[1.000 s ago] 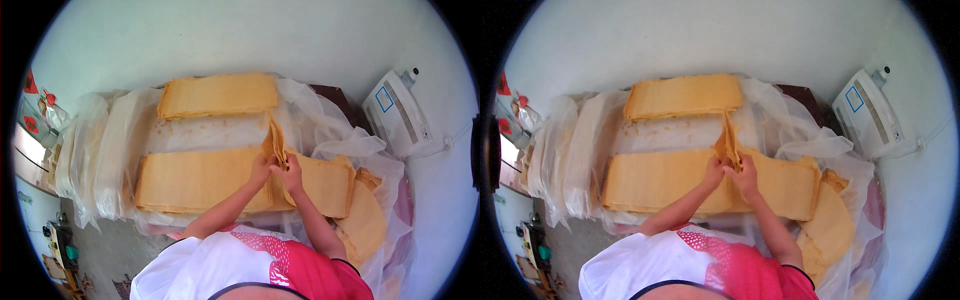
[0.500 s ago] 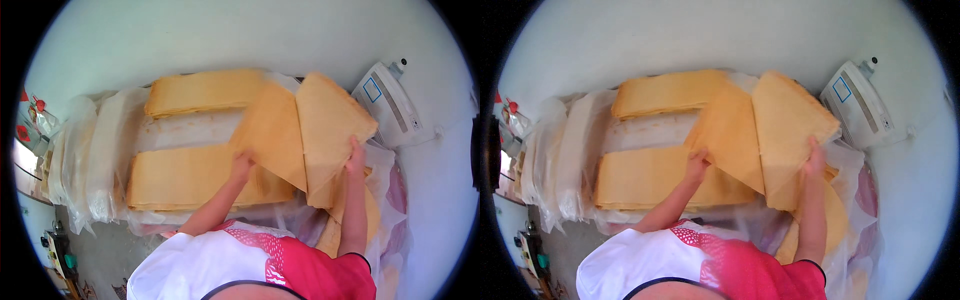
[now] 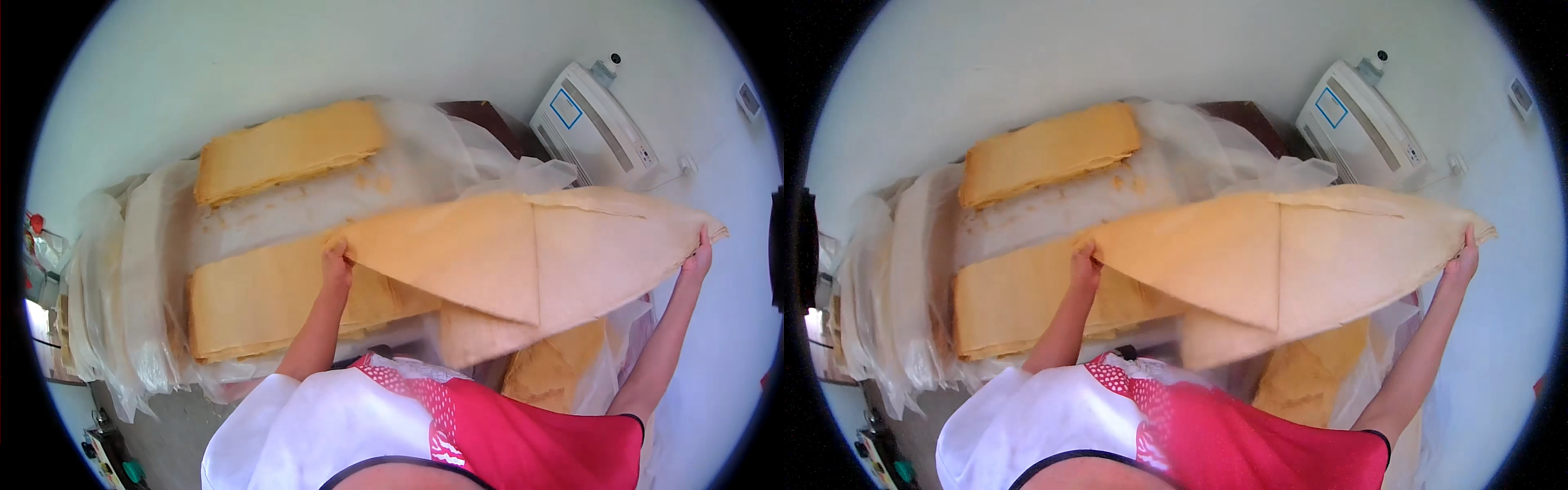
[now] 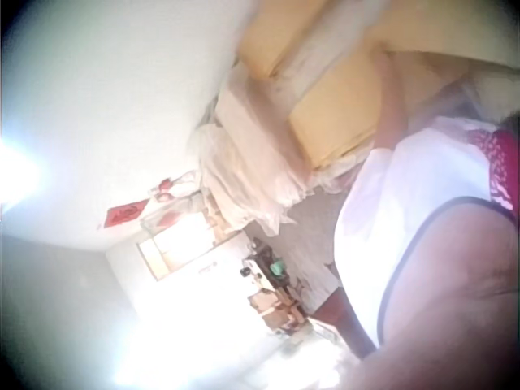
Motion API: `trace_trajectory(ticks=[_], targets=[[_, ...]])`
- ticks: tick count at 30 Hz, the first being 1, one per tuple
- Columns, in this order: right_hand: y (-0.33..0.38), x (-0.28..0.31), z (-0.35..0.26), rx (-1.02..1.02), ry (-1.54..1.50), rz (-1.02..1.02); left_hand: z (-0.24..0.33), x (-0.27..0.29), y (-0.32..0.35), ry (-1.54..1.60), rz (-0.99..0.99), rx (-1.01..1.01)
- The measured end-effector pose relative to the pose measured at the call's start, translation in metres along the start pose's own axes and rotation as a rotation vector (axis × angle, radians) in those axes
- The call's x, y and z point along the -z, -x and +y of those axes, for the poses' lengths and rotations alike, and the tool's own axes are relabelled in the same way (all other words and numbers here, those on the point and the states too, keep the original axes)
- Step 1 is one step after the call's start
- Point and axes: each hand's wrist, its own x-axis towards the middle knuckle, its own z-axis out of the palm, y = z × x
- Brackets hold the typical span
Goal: The person is handling and stacking yellowish sheets of material one by one onto piles on a plastic-covered workbench.
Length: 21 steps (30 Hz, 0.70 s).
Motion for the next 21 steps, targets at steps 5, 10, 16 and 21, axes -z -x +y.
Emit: trace_trajectory(ticks=[5,10,16,21], targets=[[-0.036,0.061,-0.078,0.028,0.092,0.014,0.0,0.033,-0.017,0.096,0.024,-0.048],[-0.044,0.103,-0.153,0.07,0.151,0.056,0.009,0.059,-0.012,0.068,0.103,-0.148],[-0.057,0.127,-0.198,0.302,0.327,0.24,0.045,0.061,0.013,-0.013,0.223,-0.254],[-0.065,0.122,-0.213,0.467,0.626,0.442,0.058,0.076,0.011,-0.003,0.207,-0.279]])
